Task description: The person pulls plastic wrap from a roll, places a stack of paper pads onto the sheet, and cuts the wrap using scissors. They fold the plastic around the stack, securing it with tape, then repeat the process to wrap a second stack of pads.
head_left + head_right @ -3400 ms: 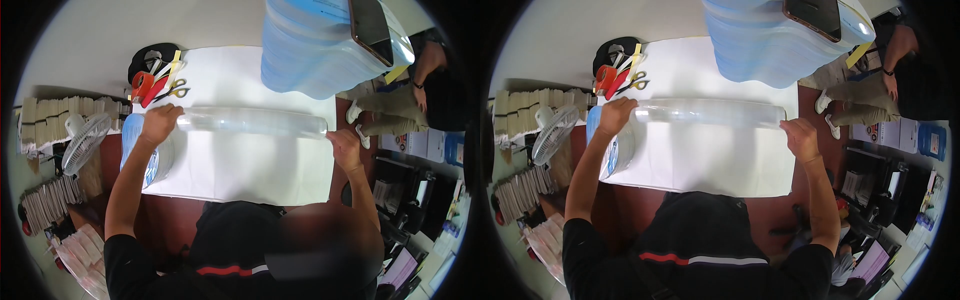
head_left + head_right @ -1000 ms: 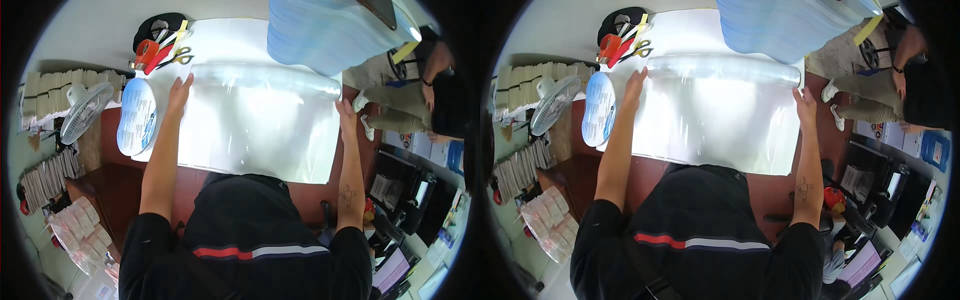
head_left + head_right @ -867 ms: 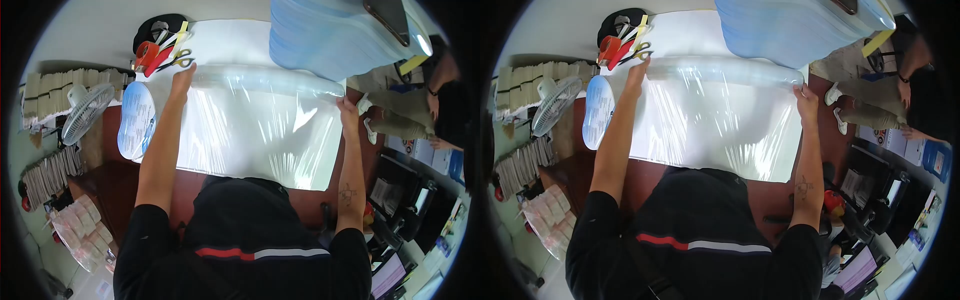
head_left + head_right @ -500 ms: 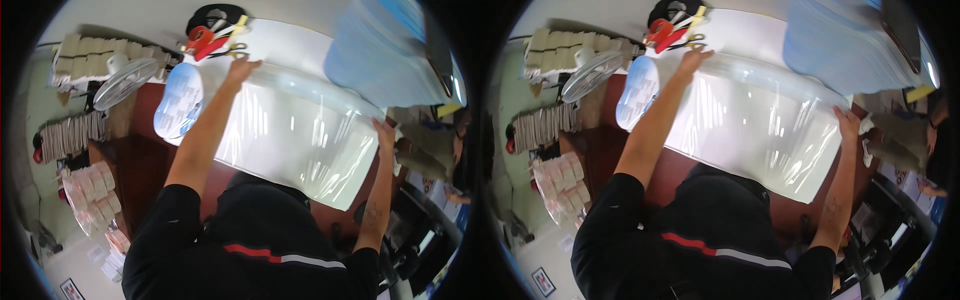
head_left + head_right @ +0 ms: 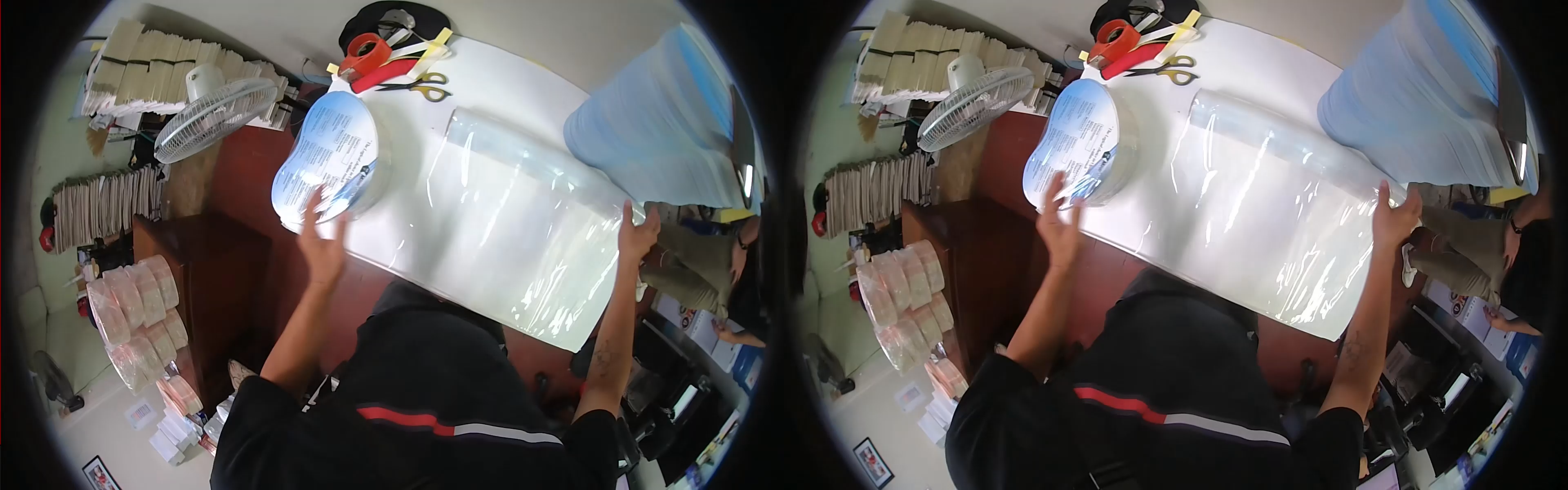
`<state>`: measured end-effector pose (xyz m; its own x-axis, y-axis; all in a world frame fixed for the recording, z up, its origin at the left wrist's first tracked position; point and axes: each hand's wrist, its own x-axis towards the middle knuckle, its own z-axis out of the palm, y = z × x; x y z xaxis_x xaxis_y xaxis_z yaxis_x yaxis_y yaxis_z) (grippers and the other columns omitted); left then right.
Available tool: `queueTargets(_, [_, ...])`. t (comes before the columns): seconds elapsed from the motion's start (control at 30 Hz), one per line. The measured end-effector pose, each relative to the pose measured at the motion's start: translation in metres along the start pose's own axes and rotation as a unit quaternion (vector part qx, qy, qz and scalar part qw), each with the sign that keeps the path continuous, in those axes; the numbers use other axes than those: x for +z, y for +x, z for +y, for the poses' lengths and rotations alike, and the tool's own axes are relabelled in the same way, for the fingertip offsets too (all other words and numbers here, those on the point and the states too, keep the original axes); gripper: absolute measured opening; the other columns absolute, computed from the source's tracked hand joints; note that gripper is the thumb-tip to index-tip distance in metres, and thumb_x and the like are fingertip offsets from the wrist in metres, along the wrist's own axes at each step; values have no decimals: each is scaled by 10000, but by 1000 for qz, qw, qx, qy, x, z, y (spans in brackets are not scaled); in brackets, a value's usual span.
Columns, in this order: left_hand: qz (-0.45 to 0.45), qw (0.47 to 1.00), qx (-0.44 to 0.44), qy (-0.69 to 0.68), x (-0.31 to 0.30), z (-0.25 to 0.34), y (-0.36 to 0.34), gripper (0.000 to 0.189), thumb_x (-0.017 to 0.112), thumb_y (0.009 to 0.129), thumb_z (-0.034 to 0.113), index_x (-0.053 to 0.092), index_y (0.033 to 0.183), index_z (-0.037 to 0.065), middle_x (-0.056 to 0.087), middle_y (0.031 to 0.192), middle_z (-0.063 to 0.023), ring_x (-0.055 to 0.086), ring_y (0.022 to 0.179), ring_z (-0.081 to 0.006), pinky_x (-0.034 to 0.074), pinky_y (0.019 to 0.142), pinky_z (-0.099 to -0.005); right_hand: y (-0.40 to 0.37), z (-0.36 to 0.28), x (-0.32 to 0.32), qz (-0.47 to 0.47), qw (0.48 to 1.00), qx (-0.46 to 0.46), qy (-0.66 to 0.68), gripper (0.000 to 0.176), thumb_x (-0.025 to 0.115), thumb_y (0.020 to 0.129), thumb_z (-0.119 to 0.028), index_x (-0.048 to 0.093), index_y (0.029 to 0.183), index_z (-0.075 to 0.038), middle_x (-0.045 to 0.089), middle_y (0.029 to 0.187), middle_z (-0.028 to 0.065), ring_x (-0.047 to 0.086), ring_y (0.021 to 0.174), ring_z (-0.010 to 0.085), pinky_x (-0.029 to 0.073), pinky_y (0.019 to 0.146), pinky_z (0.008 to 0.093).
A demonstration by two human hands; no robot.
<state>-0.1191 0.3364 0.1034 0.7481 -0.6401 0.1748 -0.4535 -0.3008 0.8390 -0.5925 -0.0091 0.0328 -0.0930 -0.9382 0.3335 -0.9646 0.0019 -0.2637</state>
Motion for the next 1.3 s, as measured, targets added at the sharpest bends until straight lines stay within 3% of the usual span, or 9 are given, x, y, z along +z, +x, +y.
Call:
queueTargets(0.03, [65,996,-43,-34,-22,-27,8,550,694,897,25,511,1412,-34,552,1389,-200,546,1269,-274,427,1069,-376,-2,-13,12,33,991,-76,102,708,770,896,-367,502,1421,23,604,1333,165,546,1265,292,421,1071,420])
queueTargets(0.1, [115,975,-163,-99,-64,-67,40,580,678,963,164,452,1457,-39,507,1429,-197,487,1331,-281,390,1109,-387,-37,-127,2,-142,914,10,379,643,785,893,-266,520,1422,-15,613,1316,149,566,1234,244,466,1004,377])
queueTargets(0.17, [2,969,-235,-79,-98,-83,86,680,673,968,329,433,1470,-63,498,1459,-227,465,1368,-303,351,1133,-382,-89,-219,17,-323,811,27,486,588,788,894,-226,551,1391,-20,602,1307,129,579,1189,186,502,897,346])
queueTargets(0.23, [-114,960,-248,-58,-106,-98,133,783,675,949,403,389,1493,-83,498,1466,-241,458,1380,-309,337,1142,-380,-142,-313,9,-519,704,114,470,998,820,811,-491,330,1551,-34,466,1469,134,554,1215,233,475,958,358])
queueTargets(0.3, [-219,942,-247,-66,-98,-115,170,835,681,939,435,360,1507,-87,498,1471,-236,460,1380,-305,336,1144,-373,-192,-378,19,-572,660,181,452,1289,744,769,-667,39,1594,28,428,1506,207,407,1405,309,320,1137,464])
queueTargets(0.43, [-341,873,-296,-186,-63,-155,210,907,736,901,422,311,1538,-65,520,1455,-211,475,1368,-287,330,1153,-359,-230,-441,28,-504,620,265,540,1305,828,764,-495,-19,1574,79,406,1498,290,476,1362,330,384,1126,433])
queueTargets(0.67, [-493,806,-277,-177,-57,-140,217,1009,860,759,214,285,1560,3,531,1431,-149,478,1349,-262,333,1157,-357,-259,-460,45,-376,638,262,618,946,804,724,-19,293,1520,27,620,1256,198,669,1081,263,565,902,350])
queueTargets(1.03, [-442,864,-144,-194,-109,-21,162,955,846,717,56,325,1511,-41,581,1350,-163,567,1239,-258,440,1072,-386,-248,-437,-37,-339,589,222,699,970,806,713,-85,308,1537,31,606,1295,204,648,1102,261,533,927,346])
queueTargets(1.3, [-434,824,-228,-284,-16,84,21,899,787,760,-23,313,1523,-4,577,1347,-150,566,1248,-267,464,1064,-395,-183,-264,-142,-366,631,199,654,862,791,751,7,383,1510,29,618,1305,161,607,1189,235,495,1009,355])
